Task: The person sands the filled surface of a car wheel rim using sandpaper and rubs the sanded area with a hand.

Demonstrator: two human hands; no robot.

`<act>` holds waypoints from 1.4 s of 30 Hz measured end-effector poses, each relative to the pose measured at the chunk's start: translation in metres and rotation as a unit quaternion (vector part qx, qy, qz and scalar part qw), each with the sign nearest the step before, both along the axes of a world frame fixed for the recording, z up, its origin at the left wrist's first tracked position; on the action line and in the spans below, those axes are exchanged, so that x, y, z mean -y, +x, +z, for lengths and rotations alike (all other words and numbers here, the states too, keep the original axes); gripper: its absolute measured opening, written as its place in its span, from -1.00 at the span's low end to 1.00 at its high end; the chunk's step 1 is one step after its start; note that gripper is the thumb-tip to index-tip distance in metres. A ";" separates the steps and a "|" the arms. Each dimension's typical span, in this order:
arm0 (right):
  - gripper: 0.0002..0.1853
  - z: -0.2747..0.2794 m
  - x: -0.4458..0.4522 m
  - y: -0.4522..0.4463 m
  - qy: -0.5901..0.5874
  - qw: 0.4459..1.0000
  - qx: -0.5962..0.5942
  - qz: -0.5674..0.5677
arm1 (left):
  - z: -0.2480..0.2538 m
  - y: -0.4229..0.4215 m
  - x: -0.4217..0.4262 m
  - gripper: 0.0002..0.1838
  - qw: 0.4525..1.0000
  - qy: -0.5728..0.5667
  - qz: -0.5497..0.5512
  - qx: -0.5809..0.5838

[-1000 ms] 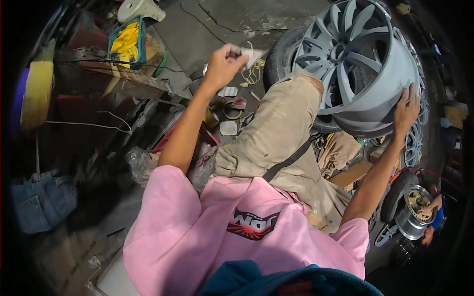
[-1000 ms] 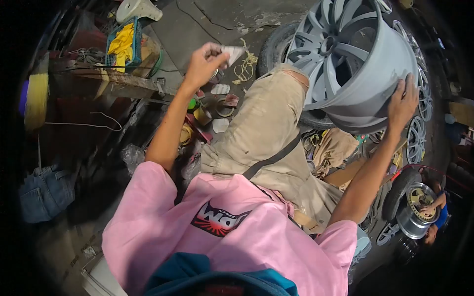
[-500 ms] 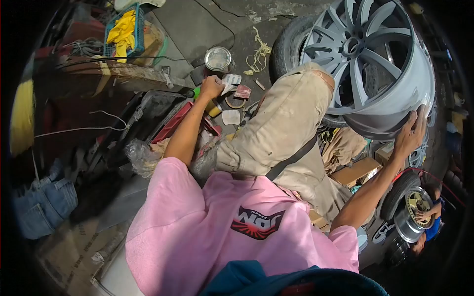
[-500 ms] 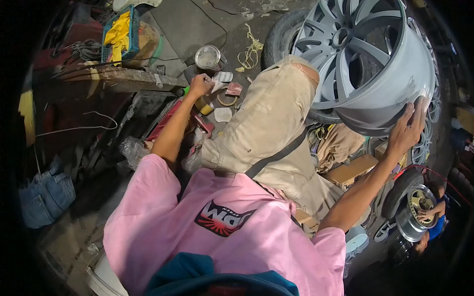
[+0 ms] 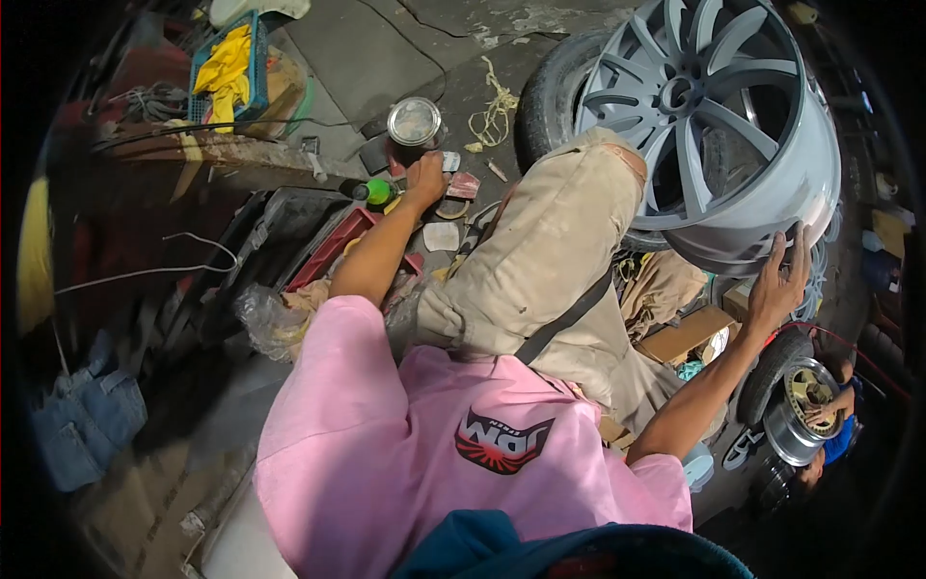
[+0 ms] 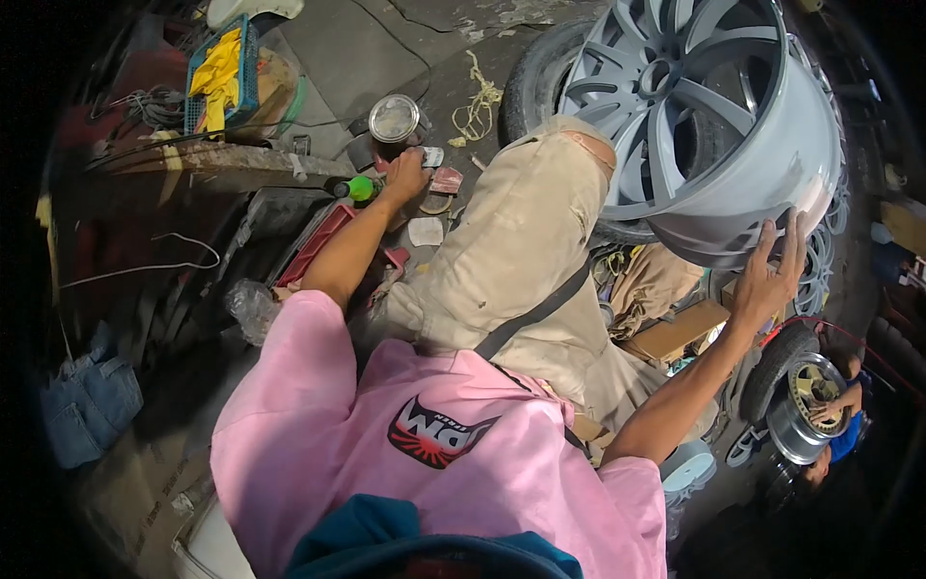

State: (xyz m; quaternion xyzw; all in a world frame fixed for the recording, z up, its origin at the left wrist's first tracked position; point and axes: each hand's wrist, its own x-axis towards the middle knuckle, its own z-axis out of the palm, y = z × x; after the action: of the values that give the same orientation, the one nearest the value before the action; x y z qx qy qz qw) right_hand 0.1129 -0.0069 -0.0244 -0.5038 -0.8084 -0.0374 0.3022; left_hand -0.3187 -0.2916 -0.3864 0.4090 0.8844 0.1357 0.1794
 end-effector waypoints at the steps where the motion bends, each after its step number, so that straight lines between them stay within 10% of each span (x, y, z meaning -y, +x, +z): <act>1: -0.55 0.000 0.000 0.001 -0.006 1.000 0.005 0.002 | -0.003 0.000 -0.002 -0.67 1.000 -0.002 -0.011 0.009; 10: -0.67 -0.005 0.037 0.017 -0.065 0.998 -0.010 -0.004 | 0.011 0.001 -0.028 -0.79 0.999 0.042 0.009 -0.028; 14: -0.71 -0.020 0.065 0.024 -0.124 0.987 -0.106 -0.002 | 0.051 -0.003 -0.036 -0.75 0.797 0.285 0.256 0.467; 20: -0.78 -0.044 0.086 0.021 -0.140 0.969 -0.203 -0.003 | 0.223 0.028 -0.057 -0.66 0.684 0.427 0.198 0.557; 28: -0.75 -0.002 0.115 -0.006 -0.243 0.911 -0.321 0.094 | 0.364 0.141 -0.112 -0.76 0.687 0.409 -0.004 0.601; 37: -0.74 0.019 0.140 0.002 -0.147 0.859 -0.461 0.169 | 0.367 0.255 -0.117 -0.78 0.626 0.256 -0.151 0.721; 40: -0.80 0.026 0.148 0.015 -0.213 0.814 -0.525 0.124 | 0.372 0.255 -0.118 -0.76 0.685 0.255 -0.187 0.656; 42: -0.83 0.036 0.151 0.022 -0.146 0.895 -0.414 0.083 | 0.378 0.252 -0.119 -0.72 0.754 0.327 -0.209 0.531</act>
State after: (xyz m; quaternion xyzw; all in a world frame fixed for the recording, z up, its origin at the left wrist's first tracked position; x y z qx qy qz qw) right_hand 0.1346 -0.1578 0.0119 -0.4431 -0.6454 0.3185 0.5345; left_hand -0.0668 -0.1721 -0.0087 0.4794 0.4414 0.5712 0.4991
